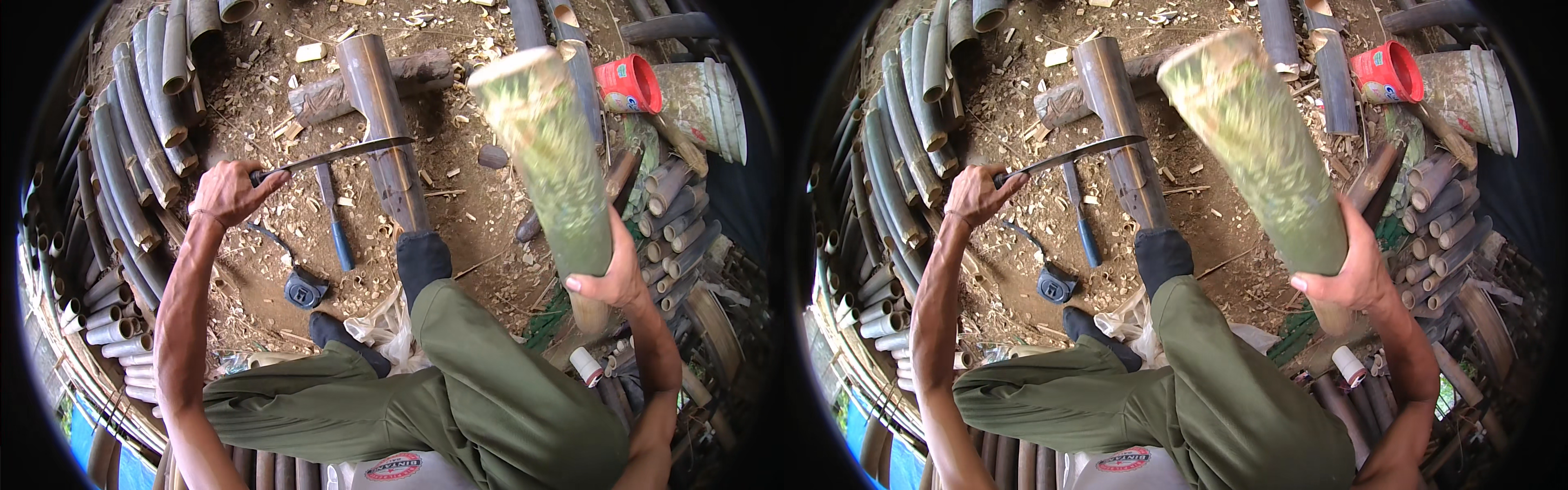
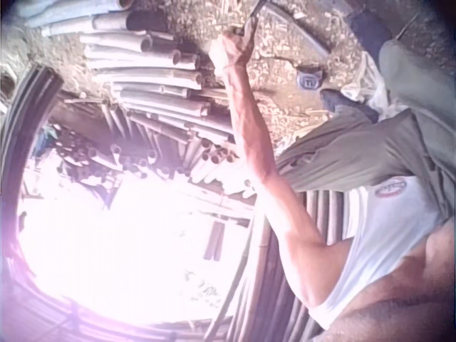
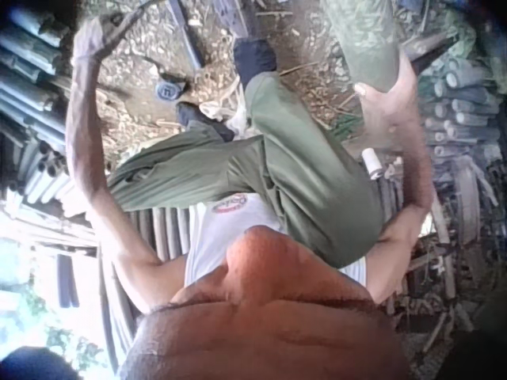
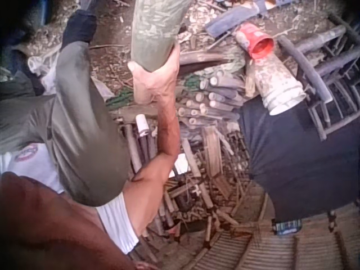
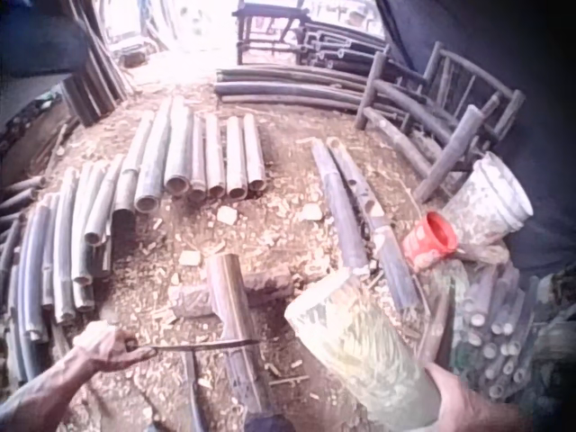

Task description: The person carves holes into bamboo poles using a machete and a carving knife, then fits bamboo poles together to check the joint.

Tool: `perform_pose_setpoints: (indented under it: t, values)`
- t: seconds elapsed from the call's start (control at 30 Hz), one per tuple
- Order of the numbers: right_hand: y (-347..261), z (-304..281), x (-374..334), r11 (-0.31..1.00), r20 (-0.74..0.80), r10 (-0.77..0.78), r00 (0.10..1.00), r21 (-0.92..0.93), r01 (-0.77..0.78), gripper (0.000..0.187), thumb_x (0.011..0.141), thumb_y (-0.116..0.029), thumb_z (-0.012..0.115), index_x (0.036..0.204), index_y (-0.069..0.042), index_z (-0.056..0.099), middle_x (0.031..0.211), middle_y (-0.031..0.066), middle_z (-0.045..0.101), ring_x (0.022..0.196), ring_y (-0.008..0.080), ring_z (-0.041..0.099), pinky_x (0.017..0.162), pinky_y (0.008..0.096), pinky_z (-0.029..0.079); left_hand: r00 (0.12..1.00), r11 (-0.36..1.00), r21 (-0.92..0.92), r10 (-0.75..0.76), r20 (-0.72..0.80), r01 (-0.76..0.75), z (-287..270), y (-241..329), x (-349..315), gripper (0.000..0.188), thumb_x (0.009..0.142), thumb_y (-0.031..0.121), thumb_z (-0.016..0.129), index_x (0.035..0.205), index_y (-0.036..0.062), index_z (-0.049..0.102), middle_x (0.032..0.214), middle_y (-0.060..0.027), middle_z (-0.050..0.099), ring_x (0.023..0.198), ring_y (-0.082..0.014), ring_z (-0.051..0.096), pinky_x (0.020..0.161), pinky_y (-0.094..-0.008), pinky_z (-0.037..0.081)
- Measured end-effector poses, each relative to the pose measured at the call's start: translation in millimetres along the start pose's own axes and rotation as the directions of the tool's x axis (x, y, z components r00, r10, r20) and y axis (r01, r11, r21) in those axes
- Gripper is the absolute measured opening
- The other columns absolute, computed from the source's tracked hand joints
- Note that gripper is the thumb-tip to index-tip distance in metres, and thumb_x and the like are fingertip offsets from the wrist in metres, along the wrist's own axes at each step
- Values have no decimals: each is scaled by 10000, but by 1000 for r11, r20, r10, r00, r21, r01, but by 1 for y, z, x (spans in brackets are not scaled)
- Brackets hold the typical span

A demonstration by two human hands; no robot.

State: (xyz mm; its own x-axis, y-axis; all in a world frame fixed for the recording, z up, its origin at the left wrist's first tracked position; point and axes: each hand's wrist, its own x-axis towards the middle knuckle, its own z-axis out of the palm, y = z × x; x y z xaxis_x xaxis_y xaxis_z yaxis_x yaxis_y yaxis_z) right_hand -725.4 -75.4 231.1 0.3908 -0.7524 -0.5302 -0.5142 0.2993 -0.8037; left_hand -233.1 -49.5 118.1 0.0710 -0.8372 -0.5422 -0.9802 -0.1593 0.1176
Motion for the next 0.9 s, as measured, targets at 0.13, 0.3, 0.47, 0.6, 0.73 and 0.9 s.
perform_pose_setpoints:
  t: [0.13, 0.3, 0.47, 0.6, 0.73, 0.9]
  values:
    - [-22, -2, 13, 989, -49, -142, 989, 40, 144, 1059, 619, -209, 796, 1472, 51, 224, 1324, 159, 506, 1214, 220, 519, 1048, 359, 393, 1000, 1000, 5, 11, 4, -11, -4, 0, -1, 666, 850, 704, 561, 808, 62, 732, 550, -104, 575, 532, -244, 573, 545, -415, 441]
    - [-23, 45, 58, 858, -197, -500, 843, 22, 514, 1017, 709, -176, 778, 1499, 45, 176, 1361, 179, 486, 1276, 255, 492, 1088, 377, 371, 998, 999, 39, -34, 49, 32, 8, -7, -2, 725, 809, 794, 516, 836, 108, 748, 564, -104, 605, 568, -243, 630, 551, -426, 480]
    - [15, 73, 112, 632, 101, -329, 939, -715, 298, 1027, 695, -177, 800, 1534, -135, 209, 1165, 270, 587, 926, 376, 675, 786, 449, 605, 997, 999, 41, -31, 68, 28, 4, 5, 7, 701, 819, 771, 529, 886, 114, 763, 572, -116, 616, 590, -263, 651, 583, -430, 503]
    - [-43, 64, 119, 636, -73, -692, 718, -531, 560, 924, 695, -195, 806, 1470, -48, 324, 1144, 249, 596, 937, 329, 671, 816, 409, 594, 988, 997, 33, -70, 139, 66, 5, -6, 5, 719, 821, 775, 524, 937, 112, 776, 534, -93, 588, 515, -247, 600, 531, -414, 470]
    - [-31, 73, 121, 606, -232, -794, 561, -357, 710, 894, 713, -186, 778, 1459, -25, 311, 1180, 196, 595, 976, 295, 659, 823, 388, 582, 993, 1000, 8, -9, 114, 8, 5, 3, 13, 693, 836, 749, 534, 921, 107, 781, 534, -87, 587, 484, -218, 571, 507, -398, 453]
    - [-26, 79, 126, 715, 124, -243, 962, -648, 264, 947, 695, -148, 750, 1519, -137, 285, 1295, 231, 567, 1094, 368, 634, 929, 419, 562, 985, 999, 7, -34, 168, 34, 15, -10, 15, 722, 828, 775, 519, 901, 107, 785, 504, 7, 512, 466, -127, 491, 447, -354, 413]
